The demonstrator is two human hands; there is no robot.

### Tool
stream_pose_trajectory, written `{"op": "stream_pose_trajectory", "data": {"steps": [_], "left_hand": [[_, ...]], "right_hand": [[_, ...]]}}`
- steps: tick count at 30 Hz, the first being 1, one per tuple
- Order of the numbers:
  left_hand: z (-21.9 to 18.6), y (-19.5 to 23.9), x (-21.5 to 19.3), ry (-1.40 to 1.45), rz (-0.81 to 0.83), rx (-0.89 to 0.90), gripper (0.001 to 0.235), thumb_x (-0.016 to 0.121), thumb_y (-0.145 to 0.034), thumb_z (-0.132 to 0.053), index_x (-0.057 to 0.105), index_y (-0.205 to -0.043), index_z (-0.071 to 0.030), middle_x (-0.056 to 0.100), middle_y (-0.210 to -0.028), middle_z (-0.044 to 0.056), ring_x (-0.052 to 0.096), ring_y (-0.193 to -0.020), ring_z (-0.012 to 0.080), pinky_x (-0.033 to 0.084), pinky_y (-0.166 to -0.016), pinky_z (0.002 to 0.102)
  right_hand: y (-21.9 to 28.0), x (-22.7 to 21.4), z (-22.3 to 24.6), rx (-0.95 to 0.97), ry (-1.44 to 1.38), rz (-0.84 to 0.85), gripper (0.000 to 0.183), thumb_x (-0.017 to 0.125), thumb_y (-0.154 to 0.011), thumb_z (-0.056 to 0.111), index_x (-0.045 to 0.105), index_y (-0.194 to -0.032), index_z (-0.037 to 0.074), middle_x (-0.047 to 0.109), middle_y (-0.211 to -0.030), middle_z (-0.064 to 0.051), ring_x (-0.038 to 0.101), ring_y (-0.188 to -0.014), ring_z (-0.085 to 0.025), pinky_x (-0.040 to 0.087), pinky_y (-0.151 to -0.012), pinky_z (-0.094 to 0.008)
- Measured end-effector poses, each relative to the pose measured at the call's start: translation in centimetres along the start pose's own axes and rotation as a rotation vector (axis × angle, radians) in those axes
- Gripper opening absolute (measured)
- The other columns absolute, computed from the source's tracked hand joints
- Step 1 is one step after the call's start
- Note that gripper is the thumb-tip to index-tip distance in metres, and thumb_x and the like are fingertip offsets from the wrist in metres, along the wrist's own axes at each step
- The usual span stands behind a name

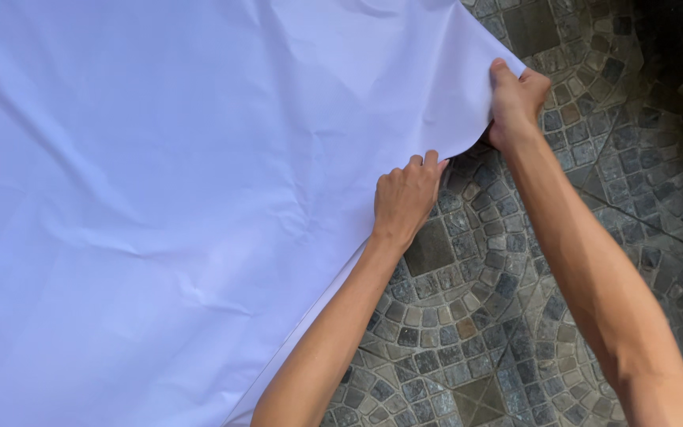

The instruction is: The person applies glue from a small bottle along the edge of a large white fabric sheet laid on a tiled floor. They then fold the edge over the glue and press it down to adhere the seam.

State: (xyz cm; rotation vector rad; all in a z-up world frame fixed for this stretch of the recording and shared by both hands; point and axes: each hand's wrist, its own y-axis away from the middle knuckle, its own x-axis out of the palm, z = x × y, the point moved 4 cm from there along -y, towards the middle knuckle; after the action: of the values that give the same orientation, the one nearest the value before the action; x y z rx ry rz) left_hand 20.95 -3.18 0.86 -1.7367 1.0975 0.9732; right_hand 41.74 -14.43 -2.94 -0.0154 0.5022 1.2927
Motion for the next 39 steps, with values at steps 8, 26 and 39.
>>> {"op": "stream_pose_trajectory", "data": {"steps": [8, 26, 39], "left_hand": [[0.3, -1.1, 2.0, -0.06, -0.04, 0.013, 0.034, 0.05, -0.108, -0.035, 0.056, -0.079, -0.018, 0.057, -0.056, -0.002, 0.061, -0.045, 0.0232, 0.043, -0.037, 0.037], [3.5, -1.8, 1.4, 0.215, 0.099, -0.12, 0.02, 0.044, -0.105, -0.027, 0.054, -0.102, -0.01, 0.064, -0.063, 0.015, 0.064, -0.057, 0.0451, 0.048, -0.047, 0.054], [4.2, 1.6, 0.8, -0.021, -0.091, -0.25, 0.028, 0.05, -0.107, -0.039, 0.056, -0.091, -0.016, 0.057, -0.05, 0.0, 0.06, -0.041, 0.0239, 0.041, -0.034, 0.037]], "right_hand": [[4.1, 0.0, 0.7, -0.234, 0.091, -0.032, 0.041, 0.084, -0.071, 0.019, 0.062, -0.104, 0.008, 0.07, -0.094, -0.002, 0.068, -0.083, -0.013, 0.057, -0.071, -0.032], [7.3, 1.7, 4.7, -2.016, 0.9, 0.625, 0.051, 0.056, -0.105, 0.054, 0.059, -0.078, 0.011, 0.059, -0.072, -0.003, 0.054, -0.068, -0.024, 0.039, -0.073, -0.037], [8.6, 3.0, 3.4, -2.329, 1.05, 0.235, 0.054, 0.042, -0.117, 0.055, 0.053, -0.079, 0.019, 0.057, -0.076, 0.003, 0.045, -0.076, -0.015, 0.032, -0.079, -0.033]]}}
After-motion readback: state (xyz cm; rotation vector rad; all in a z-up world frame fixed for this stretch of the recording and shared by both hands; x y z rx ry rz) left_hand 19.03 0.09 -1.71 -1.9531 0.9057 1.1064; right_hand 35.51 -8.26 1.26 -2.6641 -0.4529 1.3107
